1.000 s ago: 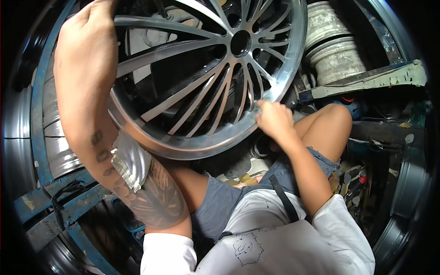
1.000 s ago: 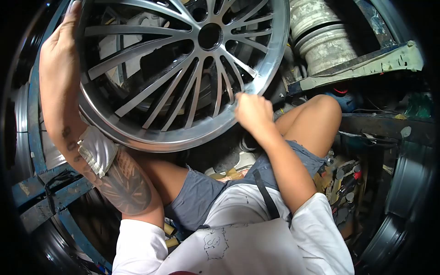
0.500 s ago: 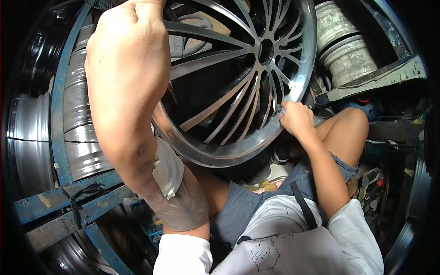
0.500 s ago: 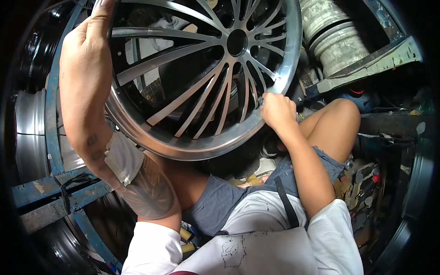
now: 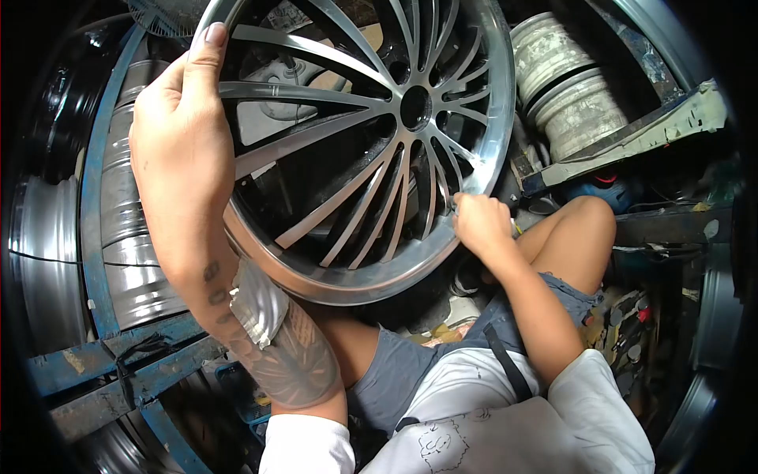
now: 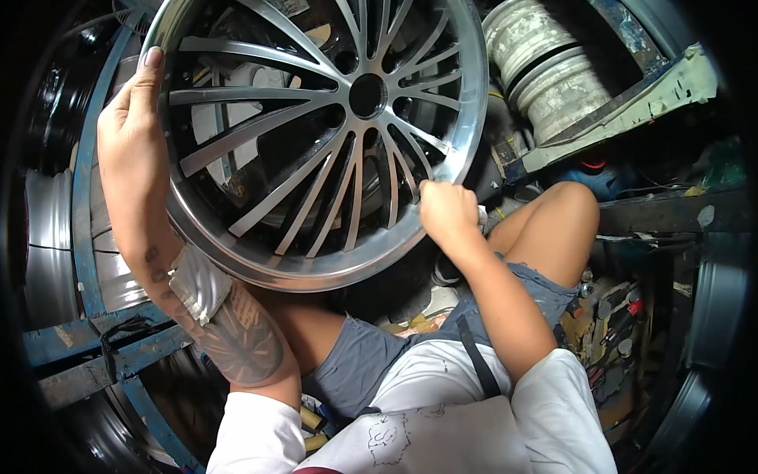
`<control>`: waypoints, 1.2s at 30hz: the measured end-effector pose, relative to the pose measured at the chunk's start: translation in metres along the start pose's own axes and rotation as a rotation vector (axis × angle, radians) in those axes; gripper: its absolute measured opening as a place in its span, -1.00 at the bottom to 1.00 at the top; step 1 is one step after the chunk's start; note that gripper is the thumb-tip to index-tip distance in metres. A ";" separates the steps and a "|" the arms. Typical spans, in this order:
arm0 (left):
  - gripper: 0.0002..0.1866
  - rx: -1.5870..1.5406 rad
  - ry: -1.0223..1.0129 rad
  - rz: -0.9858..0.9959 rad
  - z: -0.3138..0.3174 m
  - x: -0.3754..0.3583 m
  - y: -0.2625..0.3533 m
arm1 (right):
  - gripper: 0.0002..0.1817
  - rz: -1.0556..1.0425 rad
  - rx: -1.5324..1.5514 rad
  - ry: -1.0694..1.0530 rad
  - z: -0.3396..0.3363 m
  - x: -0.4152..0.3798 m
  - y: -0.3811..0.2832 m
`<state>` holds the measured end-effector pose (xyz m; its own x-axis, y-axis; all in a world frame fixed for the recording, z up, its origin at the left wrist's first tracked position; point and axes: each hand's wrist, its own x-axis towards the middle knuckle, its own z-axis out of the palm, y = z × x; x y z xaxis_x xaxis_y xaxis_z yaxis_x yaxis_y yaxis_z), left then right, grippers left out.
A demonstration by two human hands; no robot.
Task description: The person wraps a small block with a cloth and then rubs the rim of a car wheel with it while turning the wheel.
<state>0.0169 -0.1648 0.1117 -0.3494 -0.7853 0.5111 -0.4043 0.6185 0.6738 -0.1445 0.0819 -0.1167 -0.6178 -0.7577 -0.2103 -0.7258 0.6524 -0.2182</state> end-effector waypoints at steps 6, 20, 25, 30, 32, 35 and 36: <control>-0.43 0.020 -0.017 -0.033 -0.003 0.001 -0.003 | -0.76 -0.027 0.017 -0.006 -0.009 0.008 0.008; -0.40 -0.012 -0.011 -0.052 -0.010 -0.001 -0.010 | -0.66 -0.015 -0.020 -0.141 -0.023 0.012 0.006; -0.39 0.065 0.014 -0.065 -0.012 -0.002 -0.011 | -0.66 -0.059 0.003 -0.155 -0.023 0.001 0.002; -0.41 0.012 -0.005 -0.077 -0.012 -0.001 -0.012 | -0.63 -0.027 -0.041 -0.220 -0.028 0.005 0.000; -0.41 0.015 0.012 -0.062 -0.010 -0.002 -0.014 | -0.66 -0.078 0.011 -0.172 -0.027 -0.001 0.005; -0.41 -0.007 0.026 -0.055 -0.008 -0.002 -0.017 | -0.68 -0.053 0.026 -0.144 -0.028 0.011 0.023; -0.41 0.021 0.032 -0.070 -0.010 -0.004 -0.013 | -0.67 -0.053 -0.035 -0.154 -0.025 0.000 0.015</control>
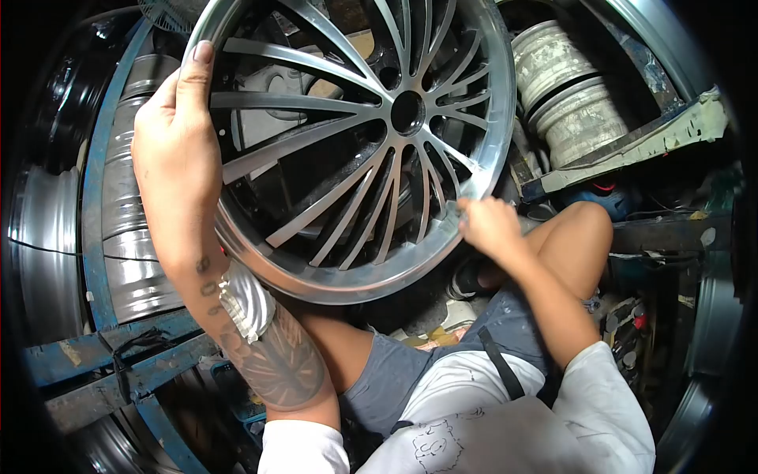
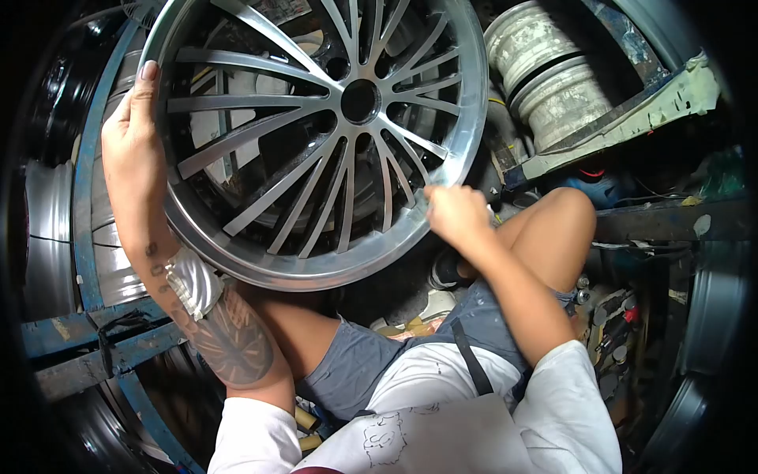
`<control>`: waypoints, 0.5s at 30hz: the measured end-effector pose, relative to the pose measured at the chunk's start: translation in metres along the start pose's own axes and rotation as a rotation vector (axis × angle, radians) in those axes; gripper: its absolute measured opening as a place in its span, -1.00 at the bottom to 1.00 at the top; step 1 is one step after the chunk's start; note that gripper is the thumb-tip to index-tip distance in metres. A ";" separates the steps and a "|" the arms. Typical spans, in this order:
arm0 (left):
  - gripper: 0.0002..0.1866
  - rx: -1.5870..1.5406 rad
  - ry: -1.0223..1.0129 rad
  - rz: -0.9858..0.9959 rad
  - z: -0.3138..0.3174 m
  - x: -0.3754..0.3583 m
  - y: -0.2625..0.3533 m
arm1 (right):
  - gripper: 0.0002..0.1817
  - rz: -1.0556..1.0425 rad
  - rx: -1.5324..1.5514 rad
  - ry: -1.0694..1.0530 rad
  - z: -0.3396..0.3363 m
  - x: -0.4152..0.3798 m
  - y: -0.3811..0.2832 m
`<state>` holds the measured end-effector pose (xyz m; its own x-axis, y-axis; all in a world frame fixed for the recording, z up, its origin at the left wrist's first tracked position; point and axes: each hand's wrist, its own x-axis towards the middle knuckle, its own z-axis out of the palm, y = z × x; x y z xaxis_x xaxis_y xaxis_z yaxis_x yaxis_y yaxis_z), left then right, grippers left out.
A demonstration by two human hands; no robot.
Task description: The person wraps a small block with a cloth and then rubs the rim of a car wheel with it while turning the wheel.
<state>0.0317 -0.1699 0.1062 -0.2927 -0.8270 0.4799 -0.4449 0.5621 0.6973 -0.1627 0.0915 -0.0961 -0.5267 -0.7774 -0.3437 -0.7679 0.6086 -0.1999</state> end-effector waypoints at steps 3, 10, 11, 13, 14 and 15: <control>-0.42 0.009 0.004 0.013 -0.001 0.004 -0.001 | -0.68 0.003 -0.010 -0.041 0.000 -0.013 -0.010; -0.43 -0.053 0.003 0.037 0.000 0.005 -0.004 | -0.69 -0.035 -0.013 0.021 0.008 -0.016 -0.007; -0.43 -0.047 0.002 0.037 0.000 0.003 -0.003 | -0.69 -0.019 0.027 -0.003 0.002 -0.006 0.006; -0.43 -0.035 0.000 0.036 0.000 -0.001 -0.002 | -0.69 0.007 0.104 0.013 -0.003 0.004 0.015; -0.43 -0.023 0.007 0.028 0.000 -0.001 -0.001 | -0.69 0.021 -0.006 0.045 0.002 -0.007 0.002; -0.42 -0.011 0.014 0.018 0.000 0.000 -0.001 | -0.69 -0.021 0.002 -0.002 0.006 -0.015 -0.006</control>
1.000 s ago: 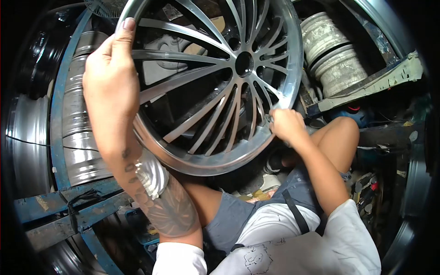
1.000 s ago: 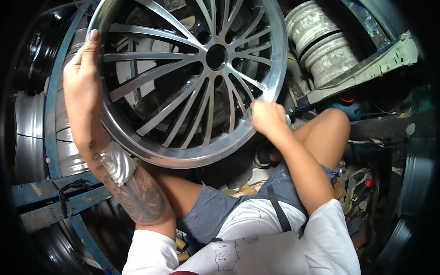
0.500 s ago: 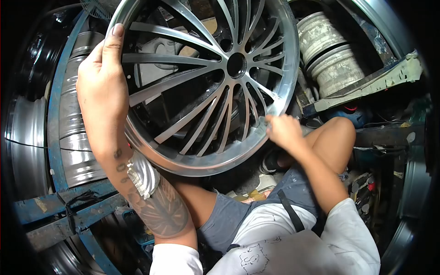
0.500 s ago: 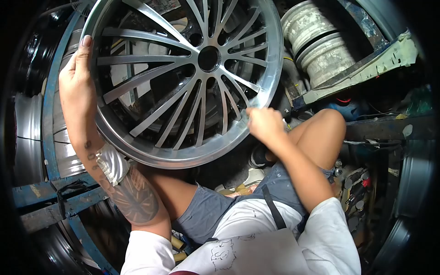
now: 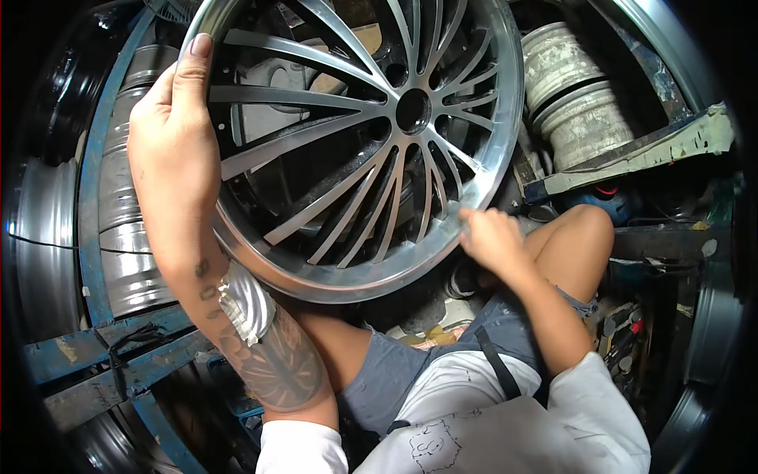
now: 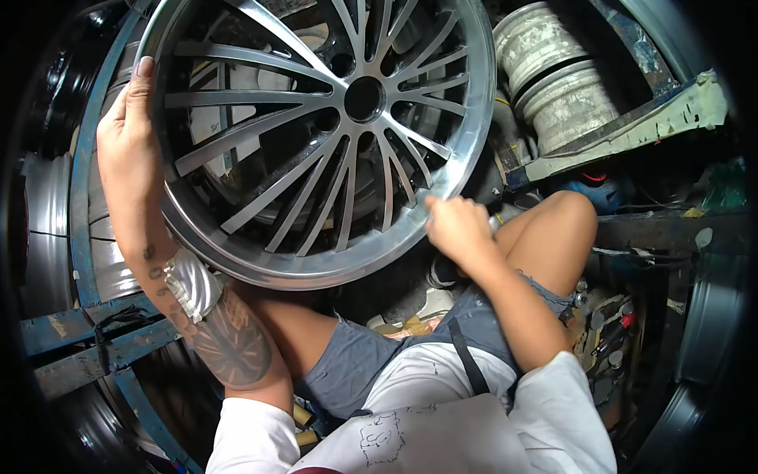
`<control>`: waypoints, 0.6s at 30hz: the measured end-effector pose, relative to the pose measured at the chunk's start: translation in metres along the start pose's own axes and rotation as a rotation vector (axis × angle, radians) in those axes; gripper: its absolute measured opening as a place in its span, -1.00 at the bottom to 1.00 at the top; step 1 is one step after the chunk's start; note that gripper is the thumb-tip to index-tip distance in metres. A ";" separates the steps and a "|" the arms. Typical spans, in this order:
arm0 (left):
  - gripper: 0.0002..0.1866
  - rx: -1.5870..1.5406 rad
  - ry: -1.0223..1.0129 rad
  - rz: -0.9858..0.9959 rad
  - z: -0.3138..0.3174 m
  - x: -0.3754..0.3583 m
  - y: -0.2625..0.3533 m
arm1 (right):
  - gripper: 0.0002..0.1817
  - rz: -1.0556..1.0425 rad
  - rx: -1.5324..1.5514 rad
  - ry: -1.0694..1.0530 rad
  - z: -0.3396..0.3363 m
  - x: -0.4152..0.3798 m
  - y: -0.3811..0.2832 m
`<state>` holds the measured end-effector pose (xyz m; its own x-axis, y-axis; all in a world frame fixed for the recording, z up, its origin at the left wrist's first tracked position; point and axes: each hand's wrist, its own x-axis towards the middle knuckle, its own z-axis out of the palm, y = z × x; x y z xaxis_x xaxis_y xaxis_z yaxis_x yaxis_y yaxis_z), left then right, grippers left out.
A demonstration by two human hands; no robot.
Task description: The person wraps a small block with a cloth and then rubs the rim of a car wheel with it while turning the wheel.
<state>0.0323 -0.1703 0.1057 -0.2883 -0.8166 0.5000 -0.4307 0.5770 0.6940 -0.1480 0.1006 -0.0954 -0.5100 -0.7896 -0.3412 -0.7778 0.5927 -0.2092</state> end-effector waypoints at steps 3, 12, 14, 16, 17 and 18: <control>-0.41 -0.026 -0.015 0.014 -0.003 0.005 -0.009 | -0.69 0.046 0.058 0.021 -0.005 -0.002 0.003; -0.44 -0.065 -0.013 -0.007 -0.004 0.000 -0.006 | -0.64 0.052 0.132 -0.055 -0.019 0.023 0.032; -0.45 -0.080 0.013 0.005 -0.002 0.000 -0.004 | -0.65 0.052 0.019 -0.012 -0.010 0.009 0.015; -0.46 -0.044 0.010 -0.001 -0.004 0.000 -0.007 | -0.66 0.019 0.036 -0.095 -0.002 -0.008 -0.006; -0.47 -0.029 0.019 0.003 -0.004 0.001 -0.009 | -0.66 -0.012 0.060 -0.058 -0.003 -0.008 -0.001; -0.47 -0.017 0.029 -0.004 -0.004 0.000 -0.008 | -0.65 -0.010 0.024 -0.046 -0.006 0.002 0.013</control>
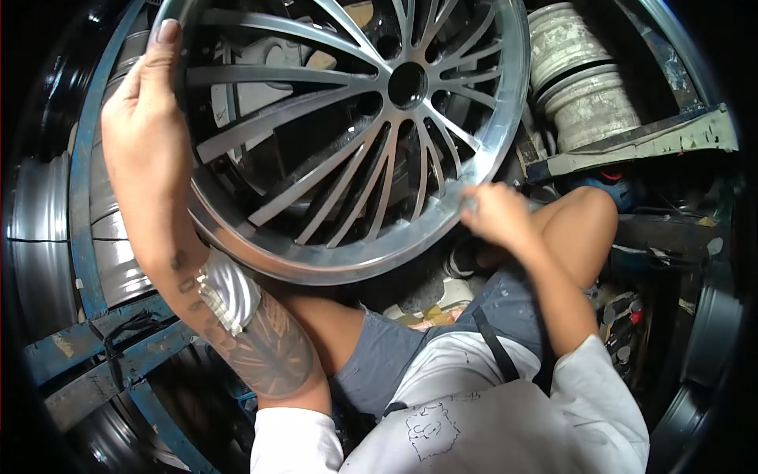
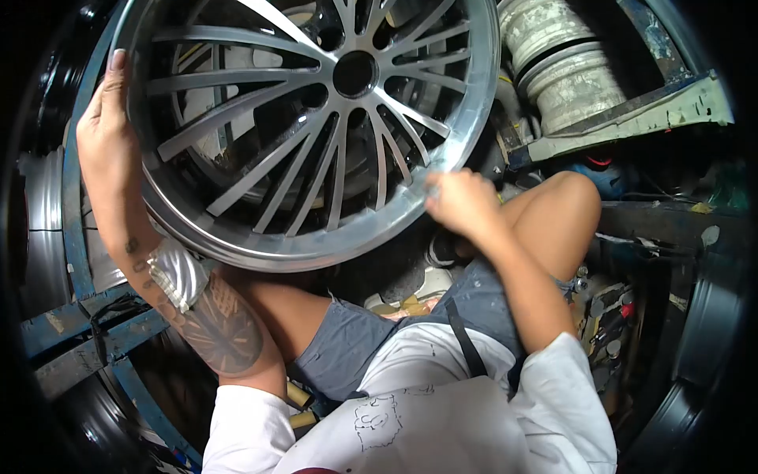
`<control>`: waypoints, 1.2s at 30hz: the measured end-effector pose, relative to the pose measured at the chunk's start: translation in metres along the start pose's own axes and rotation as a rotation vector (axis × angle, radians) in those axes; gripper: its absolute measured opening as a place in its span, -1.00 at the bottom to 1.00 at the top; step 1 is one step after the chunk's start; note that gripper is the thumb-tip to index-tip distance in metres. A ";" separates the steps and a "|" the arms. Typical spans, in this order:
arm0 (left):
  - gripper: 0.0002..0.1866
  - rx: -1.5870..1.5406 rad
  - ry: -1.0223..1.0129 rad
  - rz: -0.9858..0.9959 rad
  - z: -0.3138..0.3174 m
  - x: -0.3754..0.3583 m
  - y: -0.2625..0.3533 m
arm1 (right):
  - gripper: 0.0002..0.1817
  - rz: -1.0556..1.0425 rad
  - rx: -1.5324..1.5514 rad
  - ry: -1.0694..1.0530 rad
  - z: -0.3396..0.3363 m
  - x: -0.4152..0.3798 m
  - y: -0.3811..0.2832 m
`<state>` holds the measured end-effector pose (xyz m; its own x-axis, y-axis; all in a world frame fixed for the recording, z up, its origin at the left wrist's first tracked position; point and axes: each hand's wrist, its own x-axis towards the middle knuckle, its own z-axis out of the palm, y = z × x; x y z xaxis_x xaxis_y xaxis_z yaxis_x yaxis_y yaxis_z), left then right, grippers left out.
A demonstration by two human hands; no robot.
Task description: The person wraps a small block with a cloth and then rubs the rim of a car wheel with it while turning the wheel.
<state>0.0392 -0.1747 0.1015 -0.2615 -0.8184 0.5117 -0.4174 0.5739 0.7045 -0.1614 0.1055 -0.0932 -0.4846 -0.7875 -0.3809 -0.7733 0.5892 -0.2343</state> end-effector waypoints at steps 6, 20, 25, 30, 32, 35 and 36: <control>-0.46 0.062 0.007 -0.036 -0.003 0.000 0.000 | -0.63 0.001 -0.007 -0.072 0.001 -0.010 -0.021; -0.54 -0.346 -0.049 -0.137 -0.010 -0.001 -0.015 | -0.62 0.013 0.017 -0.051 -0.012 0.019 0.006; -0.49 -0.268 -0.071 -0.121 -0.019 0.009 -0.034 | -0.63 -0.015 -0.024 0.025 0.003 0.008 0.006; -0.53 -0.267 -0.104 -0.168 -0.023 0.008 -0.033 | -0.67 0.018 -0.091 -0.016 0.006 -0.008 -0.024; -0.53 -0.364 -0.092 -0.185 -0.017 -0.004 -0.020 | -0.67 0.026 -0.053 0.067 0.010 -0.007 -0.020; -0.54 -0.491 -0.158 -0.343 -0.020 -0.015 -0.004 | -0.63 0.078 -0.020 0.115 0.010 0.011 -0.007; -0.54 -0.525 -0.168 -0.373 -0.019 -0.015 -0.001 | -0.64 0.063 -0.033 0.099 0.009 0.010 -0.013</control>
<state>0.0605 -0.1627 0.1025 -0.3313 -0.9340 0.1336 -0.0377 0.1546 0.9873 -0.1523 0.0913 -0.1022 -0.5698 -0.7638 -0.3032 -0.7522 0.6333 -0.1820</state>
